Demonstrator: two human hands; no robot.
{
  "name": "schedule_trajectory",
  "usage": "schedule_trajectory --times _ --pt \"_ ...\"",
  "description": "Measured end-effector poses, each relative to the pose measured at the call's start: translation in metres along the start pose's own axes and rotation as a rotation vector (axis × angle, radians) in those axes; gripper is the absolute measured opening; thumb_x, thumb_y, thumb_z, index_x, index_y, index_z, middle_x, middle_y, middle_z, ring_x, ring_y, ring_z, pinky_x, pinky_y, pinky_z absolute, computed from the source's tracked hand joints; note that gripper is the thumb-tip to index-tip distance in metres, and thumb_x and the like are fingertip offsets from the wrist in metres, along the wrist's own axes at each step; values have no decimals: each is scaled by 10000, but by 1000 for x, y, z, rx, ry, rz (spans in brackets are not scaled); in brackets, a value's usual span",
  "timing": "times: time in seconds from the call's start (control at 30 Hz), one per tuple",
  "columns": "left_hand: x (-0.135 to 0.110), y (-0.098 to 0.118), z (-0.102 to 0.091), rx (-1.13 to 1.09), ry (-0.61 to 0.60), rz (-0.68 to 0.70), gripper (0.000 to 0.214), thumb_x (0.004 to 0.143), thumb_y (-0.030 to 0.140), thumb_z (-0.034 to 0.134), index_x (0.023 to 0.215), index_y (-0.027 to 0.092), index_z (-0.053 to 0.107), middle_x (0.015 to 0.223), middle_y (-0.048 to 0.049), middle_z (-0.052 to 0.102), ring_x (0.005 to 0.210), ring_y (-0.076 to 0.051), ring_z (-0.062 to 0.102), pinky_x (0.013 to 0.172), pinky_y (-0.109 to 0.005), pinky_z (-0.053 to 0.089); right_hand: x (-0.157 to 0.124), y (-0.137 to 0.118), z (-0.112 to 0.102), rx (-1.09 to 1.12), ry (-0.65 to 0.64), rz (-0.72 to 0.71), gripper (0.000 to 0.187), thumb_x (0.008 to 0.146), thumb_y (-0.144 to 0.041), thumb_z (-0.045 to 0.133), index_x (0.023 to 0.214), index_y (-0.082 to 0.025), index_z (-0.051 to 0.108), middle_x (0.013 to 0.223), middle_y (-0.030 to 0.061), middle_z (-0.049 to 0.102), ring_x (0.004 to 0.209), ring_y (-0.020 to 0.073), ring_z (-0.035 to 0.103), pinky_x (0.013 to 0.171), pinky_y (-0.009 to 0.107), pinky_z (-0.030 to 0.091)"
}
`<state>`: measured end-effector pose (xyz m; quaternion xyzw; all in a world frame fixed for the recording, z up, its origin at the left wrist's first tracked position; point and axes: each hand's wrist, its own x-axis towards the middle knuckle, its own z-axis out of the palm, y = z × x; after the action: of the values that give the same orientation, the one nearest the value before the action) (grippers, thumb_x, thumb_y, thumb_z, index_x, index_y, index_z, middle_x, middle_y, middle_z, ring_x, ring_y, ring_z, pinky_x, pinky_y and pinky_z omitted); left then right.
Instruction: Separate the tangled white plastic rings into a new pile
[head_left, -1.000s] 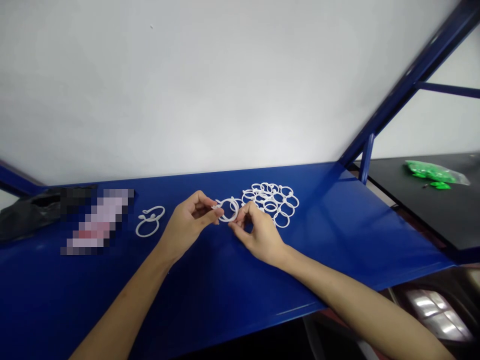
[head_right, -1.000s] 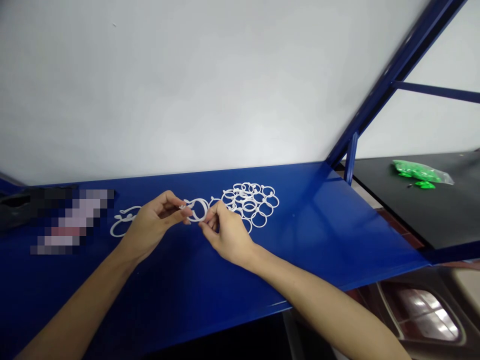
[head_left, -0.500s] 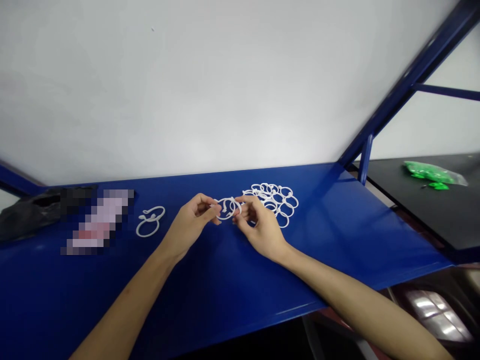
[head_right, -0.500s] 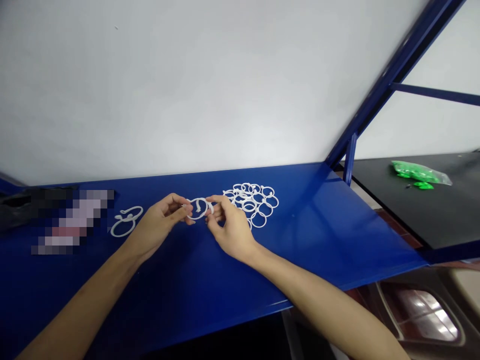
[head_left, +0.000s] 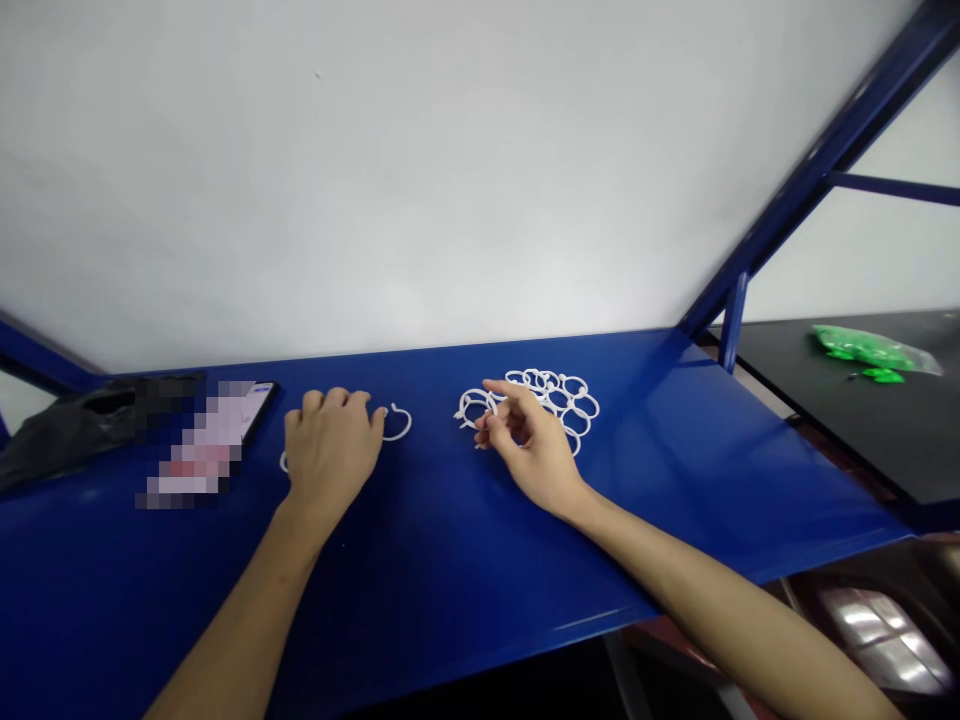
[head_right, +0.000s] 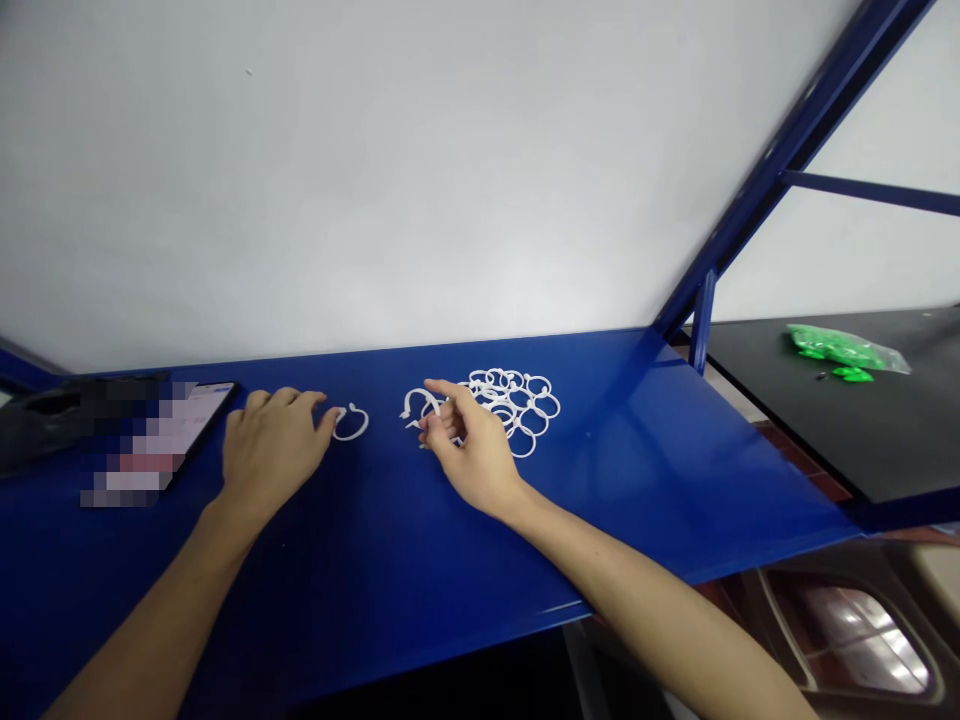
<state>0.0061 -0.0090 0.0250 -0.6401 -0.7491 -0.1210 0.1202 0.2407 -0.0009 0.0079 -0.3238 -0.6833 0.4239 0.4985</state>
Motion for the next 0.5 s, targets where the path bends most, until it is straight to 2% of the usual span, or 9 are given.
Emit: schedule_trajectory --times 0.1,0.17,0.23,0.33,0.43,0.5 --pt "0 10 -5 -431 -15 81 440 941 498 458 1141 192 701 1142 -131 711 1057 -322 615 917 -473 491 0 -3 1 3 4 2 352 995 -268 517 1347 -273 513 881 -8 607 782 136 710 736 305 616" --pt "-5 21 -7 -787 -142 141 464 924 575 496 1191 239 673 1091 -72 739 938 -241 671 859 -383 528 0 -4 2 11 3 -1 343 990 -264 519 1333 -261 516 884 -6 614 772 136 712 733 305 616" --pt "-10 31 -5 -1000 -281 150 473 892 607 555 1173 244 667 982 -45 762 834 -206 697 801 -344 545 -1 -5 3 20 -5 -1 328 981 -255 527 1309 -251 513 896 -3 622 773 137 714 737 307 613" --pt "-16 38 1 -1157 -348 84 438 859 598 617 1081 226 684 843 -26 753 741 -187 700 742 -323 556 -1 -3 3 10 -14 20 246 967 -255 548 1211 -239 515 909 1 638 763 137 710 715 302 601" --pt "-16 39 5 -1197 -310 43 416 845 584 646 1051 227 704 820 -21 739 733 -180 691 720 -309 562 0 0 1 -89 -13 24 117 953 -286 588 1026 -230 517 832 -9 650 724 137 679 669 287 566" --pt "-15 38 5 -1174 -292 47 406 848 581 644 1053 239 719 836 -21 741 728 -174 684 715 -303 561 0 2 -1 -173 -16 2 117 945 -293 606 973 -228 512 796 -16 643 702 134 650 652 280 541"
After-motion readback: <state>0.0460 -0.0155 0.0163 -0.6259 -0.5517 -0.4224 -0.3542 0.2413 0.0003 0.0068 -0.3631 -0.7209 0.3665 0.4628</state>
